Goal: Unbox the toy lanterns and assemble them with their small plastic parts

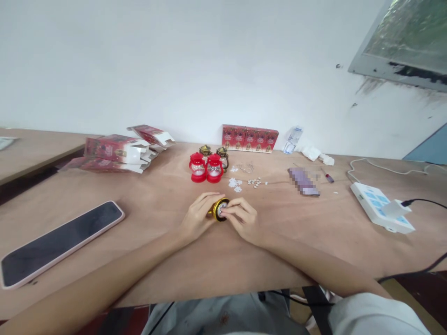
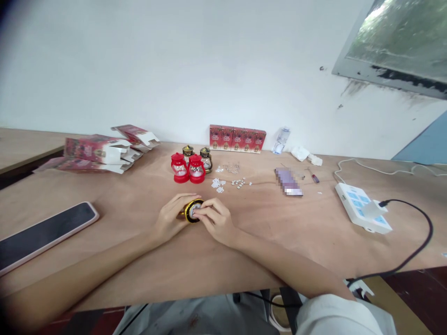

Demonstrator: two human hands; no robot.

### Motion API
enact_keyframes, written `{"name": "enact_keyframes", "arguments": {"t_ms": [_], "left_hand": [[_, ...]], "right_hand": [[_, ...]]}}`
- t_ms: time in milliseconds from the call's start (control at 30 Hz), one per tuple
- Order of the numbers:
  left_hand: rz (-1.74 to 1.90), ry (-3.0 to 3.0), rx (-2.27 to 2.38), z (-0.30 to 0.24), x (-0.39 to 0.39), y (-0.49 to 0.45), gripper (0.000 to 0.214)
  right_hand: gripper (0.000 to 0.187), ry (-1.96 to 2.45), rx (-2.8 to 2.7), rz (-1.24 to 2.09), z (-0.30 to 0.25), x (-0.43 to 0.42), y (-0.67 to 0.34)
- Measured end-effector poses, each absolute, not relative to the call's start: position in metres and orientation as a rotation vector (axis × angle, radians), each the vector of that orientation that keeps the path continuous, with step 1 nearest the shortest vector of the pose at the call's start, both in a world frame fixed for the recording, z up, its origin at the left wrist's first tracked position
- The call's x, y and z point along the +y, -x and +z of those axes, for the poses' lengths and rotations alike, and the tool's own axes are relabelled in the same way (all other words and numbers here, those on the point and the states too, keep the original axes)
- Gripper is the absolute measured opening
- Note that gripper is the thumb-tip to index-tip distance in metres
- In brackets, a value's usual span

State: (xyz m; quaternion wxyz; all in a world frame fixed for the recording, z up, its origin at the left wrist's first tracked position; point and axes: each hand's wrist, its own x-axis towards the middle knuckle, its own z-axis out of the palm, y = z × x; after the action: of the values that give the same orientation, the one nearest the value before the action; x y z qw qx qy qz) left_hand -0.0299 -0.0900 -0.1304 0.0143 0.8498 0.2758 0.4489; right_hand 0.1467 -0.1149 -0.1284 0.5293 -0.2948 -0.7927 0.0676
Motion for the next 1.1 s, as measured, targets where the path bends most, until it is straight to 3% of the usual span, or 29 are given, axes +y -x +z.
{"name": "enact_keyframes", "arguments": {"t_ms": [733,867,967,1100], "left_hand": [[1.41,-2.506,0.937,-0.128,-0.091,0.027,0.035],[1.44,-2.464,1.034,-0.124,-0.091,0.028,0.035],[1.466,-2.508,1.077,-0.122,-0.088,0.031,0.035],[1.463,-2.785,1.023,-0.121,-0.081,0.037,0.033]], "right_hand": [[0.006,0.715,-1.758,0.328,-0.129,-0.112,-0.141],[0.008,0.84,-1.359,0.639,-0.133,-0.105,-0.137],[0.013,0.974,-1.168,1.021,-0.136,-0.1,-0.134],[0.007,1.069,-0.991,1.622,-0.128,-0.105,-0.13]]}}
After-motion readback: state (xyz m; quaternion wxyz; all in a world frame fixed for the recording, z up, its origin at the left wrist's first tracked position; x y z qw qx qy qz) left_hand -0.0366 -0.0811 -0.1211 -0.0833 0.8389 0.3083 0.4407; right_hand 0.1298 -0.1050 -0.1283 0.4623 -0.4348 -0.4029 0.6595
